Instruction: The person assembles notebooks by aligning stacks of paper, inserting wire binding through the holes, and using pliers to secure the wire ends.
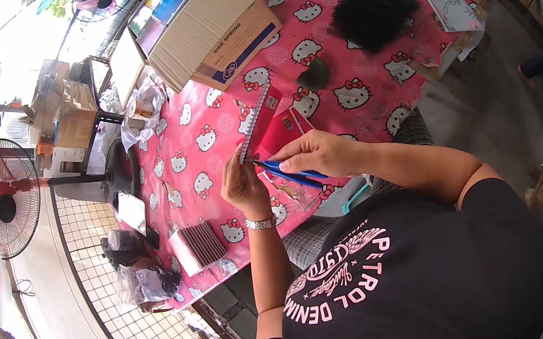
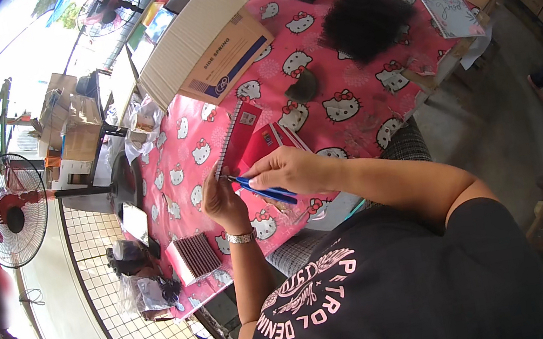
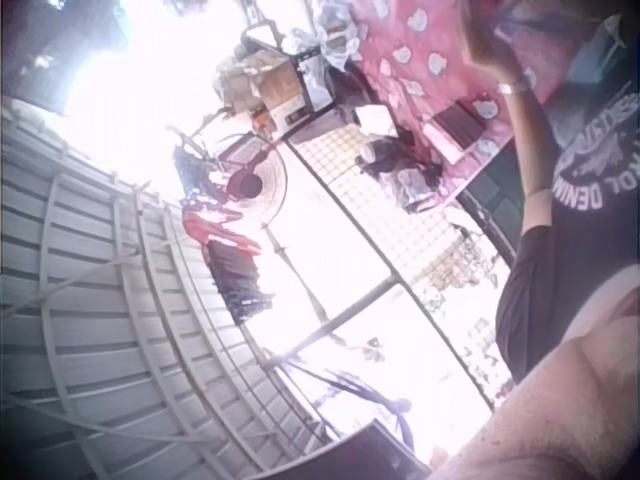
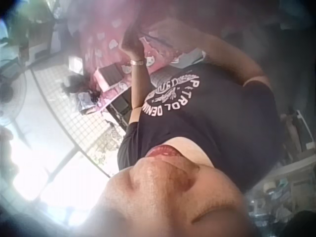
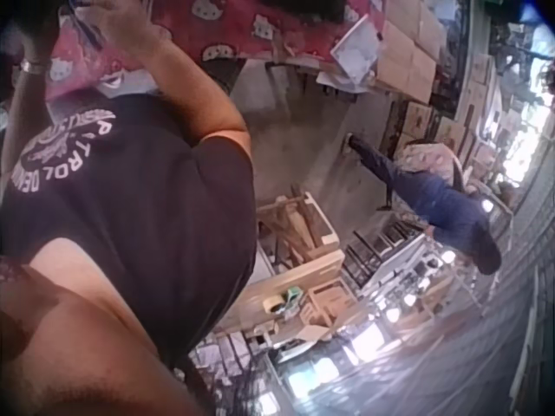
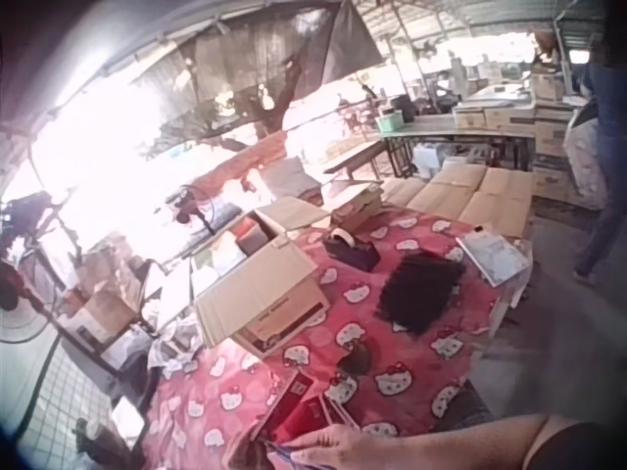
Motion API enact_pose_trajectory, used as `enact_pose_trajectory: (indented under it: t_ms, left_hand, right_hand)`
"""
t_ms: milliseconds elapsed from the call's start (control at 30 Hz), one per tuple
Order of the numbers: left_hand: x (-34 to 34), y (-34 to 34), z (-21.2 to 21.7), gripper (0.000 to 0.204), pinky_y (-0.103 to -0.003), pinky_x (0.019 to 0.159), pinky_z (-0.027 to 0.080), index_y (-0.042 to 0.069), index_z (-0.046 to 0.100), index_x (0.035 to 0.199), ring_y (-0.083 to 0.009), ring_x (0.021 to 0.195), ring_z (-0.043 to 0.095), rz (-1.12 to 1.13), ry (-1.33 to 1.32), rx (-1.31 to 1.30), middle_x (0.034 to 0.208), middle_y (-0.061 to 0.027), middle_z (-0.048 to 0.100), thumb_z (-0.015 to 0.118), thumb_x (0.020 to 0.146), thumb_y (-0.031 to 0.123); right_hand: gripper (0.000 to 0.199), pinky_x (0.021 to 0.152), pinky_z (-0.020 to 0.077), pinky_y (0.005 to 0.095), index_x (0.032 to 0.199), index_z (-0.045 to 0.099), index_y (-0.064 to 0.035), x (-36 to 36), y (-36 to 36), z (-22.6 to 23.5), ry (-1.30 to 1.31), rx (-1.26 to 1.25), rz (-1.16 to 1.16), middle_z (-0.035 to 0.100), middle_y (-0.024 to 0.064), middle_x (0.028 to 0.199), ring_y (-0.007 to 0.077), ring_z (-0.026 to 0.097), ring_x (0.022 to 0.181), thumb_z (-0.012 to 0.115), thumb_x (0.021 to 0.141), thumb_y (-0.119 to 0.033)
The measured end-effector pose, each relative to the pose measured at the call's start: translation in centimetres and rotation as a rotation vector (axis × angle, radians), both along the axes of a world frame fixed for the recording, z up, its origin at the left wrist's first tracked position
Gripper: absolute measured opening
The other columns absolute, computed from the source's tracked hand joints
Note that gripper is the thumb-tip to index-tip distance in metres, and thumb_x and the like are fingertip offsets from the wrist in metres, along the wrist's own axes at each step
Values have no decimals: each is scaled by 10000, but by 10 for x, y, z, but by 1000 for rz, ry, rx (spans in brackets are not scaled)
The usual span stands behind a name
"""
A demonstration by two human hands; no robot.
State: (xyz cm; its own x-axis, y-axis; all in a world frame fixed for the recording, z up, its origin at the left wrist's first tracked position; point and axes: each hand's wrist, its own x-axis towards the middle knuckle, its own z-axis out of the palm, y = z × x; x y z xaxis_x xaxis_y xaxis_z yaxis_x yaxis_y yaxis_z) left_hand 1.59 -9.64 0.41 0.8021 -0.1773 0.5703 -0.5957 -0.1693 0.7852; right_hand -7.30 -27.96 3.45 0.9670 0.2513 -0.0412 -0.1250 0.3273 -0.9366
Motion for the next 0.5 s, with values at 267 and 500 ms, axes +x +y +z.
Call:
enact_pose_trajectory:
  t_ms: [267, 500]
  left_hand:
    - [24, 92, -36, 211, -270, 513, 550, -39, 583, 1030, -155, 648, 616, 497, 554, -415, 864, -57, 632, 675, 947, 131]
    - [6, 190, -145, 378, -370, 706, 499, -24, 616, 1091, -252, 822, 601, 1046, 26, 728, 1059, -178, 598, 803, 812, 150]
  right_hand:
    - [413, 977, 466, 436, 1118, 678, -42, -10, -83, -78, -376, -1029, -803, 633, 150, 1137, 342, 600, 1095, 780, 780, -257]
    - [265, 891, 480, 477, 996, 663, -80, 20, -142, -144, -357, -1328, -741, 632, 119, 1042, 344, 601, 989, 721, 829, -277]
